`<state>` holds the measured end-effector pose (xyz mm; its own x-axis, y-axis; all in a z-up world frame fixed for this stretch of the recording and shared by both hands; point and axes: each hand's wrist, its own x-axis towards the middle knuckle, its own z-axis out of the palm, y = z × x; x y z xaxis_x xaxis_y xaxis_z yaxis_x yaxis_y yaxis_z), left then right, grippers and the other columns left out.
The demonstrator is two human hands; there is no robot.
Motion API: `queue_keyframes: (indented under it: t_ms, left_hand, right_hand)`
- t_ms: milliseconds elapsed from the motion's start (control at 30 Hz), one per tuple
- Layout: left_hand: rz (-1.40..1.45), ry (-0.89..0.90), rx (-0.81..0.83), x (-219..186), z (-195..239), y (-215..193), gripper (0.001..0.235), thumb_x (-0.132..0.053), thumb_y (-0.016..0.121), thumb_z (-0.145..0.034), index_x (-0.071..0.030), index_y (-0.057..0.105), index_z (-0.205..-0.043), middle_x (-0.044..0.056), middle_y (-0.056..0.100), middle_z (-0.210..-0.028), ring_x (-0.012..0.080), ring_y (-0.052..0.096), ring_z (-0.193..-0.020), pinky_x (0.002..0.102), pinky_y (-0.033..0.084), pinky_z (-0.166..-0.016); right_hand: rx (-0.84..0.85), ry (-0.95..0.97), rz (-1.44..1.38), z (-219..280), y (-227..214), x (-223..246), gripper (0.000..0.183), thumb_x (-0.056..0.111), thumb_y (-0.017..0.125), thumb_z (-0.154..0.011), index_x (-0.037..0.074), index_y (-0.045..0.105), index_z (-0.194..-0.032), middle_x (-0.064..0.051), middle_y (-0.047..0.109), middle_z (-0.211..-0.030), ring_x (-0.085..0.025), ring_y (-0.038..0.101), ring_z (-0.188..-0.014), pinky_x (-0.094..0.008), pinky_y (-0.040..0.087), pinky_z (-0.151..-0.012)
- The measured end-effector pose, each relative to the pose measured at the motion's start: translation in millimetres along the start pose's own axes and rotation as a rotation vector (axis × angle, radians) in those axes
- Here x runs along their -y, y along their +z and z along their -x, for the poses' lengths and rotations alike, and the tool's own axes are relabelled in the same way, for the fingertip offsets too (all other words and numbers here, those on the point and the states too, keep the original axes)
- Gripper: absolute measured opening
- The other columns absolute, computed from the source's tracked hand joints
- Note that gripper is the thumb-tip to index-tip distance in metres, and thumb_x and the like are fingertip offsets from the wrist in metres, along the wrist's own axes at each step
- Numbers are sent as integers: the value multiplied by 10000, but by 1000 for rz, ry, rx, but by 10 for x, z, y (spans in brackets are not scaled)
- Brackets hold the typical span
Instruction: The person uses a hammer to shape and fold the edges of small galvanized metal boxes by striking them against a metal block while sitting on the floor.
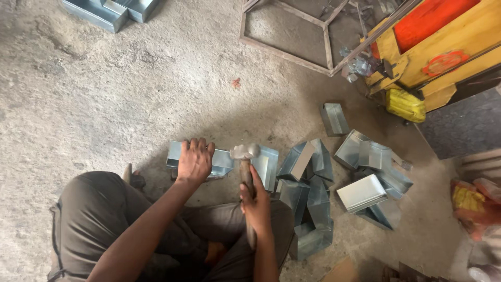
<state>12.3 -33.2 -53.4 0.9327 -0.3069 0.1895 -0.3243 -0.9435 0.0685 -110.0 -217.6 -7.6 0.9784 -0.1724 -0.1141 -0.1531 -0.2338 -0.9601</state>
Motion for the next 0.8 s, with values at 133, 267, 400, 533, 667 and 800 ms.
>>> queue_keyframes:
  t_ms: [133,267,400,533,667,800]
  left_hand:
    - [28,-17,23,-79,7,-1,155,-197,545,-930,-169,628,-1058,50,632,-1039,235,587,-1030,429,396,-926]
    - [-13,-7,124,-56,1,-160,263,-211,561,-932,-160,617,-1183,64,623,-1114,236,573,-1080,451,386,-968]
    - [-45,-98,0,6,136,-277,619,-226,686,-761,-168,539,-1360,114,543,-1335,287,502,-1222,532,368,-1024]
    - [461,-518,-249,562,519,122,691,-151,735,-768,-112,480,-1409,147,496,-1423,362,450,-1320,543,395,-1105]
    - [555,-402,-193,691,507,955,827,-86,730,-720,-25,415,-1482,330,386,-1424,500,323,-1330,576,331,-1076]
    - [452,-374,-150,327,421,1357,578,-74,633,-815,-19,483,-1371,222,476,-1461,440,391,-1346,534,340,-1138]
  right_hand:
    - [20,-51,-124,84,-29,-147,688,159,616,-1009,192,317,-1628,11,545,-657,-48,464,-485,-246,425,-427]
    - [56,-96,-90,-36,-13,-252,688,151,624,-1019,173,312,-1632,17,537,-656,-55,476,-478,-242,418,-422]
    - [0,-185,-166,18,-2,-305,694,137,616,-998,157,314,-1623,2,575,-650,-65,493,-474,-251,429,-411]
    - [-89,-203,-161,123,15,-208,747,72,631,-950,172,292,-1609,2,586,-670,-75,525,-503,-242,442,-450]
    - [-70,-150,-151,53,269,-174,819,78,665,-909,202,268,-1615,-52,603,-664,-129,527,-498,-283,446,-449]
    - [-31,-767,516,-6,393,-223,679,172,676,-1038,82,375,-1641,-294,694,-1280,-420,706,-1065,-426,577,-797]
